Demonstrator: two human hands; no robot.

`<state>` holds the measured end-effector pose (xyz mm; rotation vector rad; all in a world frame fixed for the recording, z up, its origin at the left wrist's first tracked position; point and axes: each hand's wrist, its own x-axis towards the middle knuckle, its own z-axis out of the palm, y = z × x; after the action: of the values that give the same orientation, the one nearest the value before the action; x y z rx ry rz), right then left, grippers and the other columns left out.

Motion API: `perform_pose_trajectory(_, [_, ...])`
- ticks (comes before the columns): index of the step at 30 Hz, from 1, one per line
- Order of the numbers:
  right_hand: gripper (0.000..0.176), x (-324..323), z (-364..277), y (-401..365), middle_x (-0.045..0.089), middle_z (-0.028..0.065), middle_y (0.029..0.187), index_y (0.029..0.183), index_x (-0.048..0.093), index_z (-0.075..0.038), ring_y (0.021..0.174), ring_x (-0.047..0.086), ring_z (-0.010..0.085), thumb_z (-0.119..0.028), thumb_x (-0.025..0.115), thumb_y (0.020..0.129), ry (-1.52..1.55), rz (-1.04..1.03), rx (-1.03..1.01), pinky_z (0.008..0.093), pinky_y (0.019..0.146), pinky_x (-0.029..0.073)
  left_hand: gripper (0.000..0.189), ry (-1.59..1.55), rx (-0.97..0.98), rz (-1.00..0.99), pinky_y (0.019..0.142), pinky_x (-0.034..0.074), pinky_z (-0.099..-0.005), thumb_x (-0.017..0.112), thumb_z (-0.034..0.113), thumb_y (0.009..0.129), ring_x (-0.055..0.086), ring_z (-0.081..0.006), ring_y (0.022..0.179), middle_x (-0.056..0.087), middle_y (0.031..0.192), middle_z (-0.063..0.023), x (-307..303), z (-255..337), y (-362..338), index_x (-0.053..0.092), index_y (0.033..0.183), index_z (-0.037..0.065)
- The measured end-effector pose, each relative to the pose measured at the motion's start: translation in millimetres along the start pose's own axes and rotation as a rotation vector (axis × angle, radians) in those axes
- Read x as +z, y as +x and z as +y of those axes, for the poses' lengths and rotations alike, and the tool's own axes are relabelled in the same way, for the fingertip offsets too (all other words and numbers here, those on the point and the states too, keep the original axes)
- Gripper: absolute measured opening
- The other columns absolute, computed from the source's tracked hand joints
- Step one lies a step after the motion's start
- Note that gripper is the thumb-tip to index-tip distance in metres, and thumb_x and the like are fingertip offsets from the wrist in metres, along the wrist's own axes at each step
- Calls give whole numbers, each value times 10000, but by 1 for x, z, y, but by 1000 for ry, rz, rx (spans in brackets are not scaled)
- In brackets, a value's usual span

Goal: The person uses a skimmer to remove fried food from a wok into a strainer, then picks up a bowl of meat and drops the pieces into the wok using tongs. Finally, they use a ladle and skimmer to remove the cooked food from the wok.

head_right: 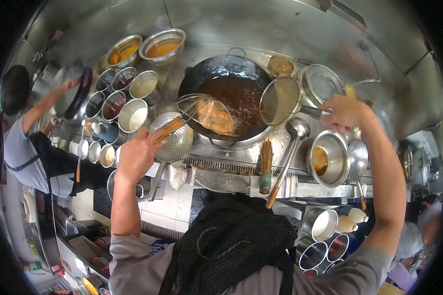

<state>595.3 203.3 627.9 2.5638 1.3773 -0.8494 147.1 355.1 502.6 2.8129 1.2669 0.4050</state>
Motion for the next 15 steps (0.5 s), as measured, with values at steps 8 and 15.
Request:
perform_pose_trajectory(8, [583,40,11,97,583,43,607,1449,482,-36,439,487,117,-147,682,913,262,-118,-91,288,407,381,357,13,-15,11,731,545,-440,689,132,862,670,-344,862,621,975,-114,-16,4,-6,638,1212,181])
perform_pose_trajectory(15, [596,128,25,175,562,29,616,1480,440,-47,439,475,105,-127,673,938,764,-124,-333,254,402,356,381,36,-30,-14,737,536,-445,702,122,849,664,-344,874,621,976,-105,-29,14,-11,623,1218,179])
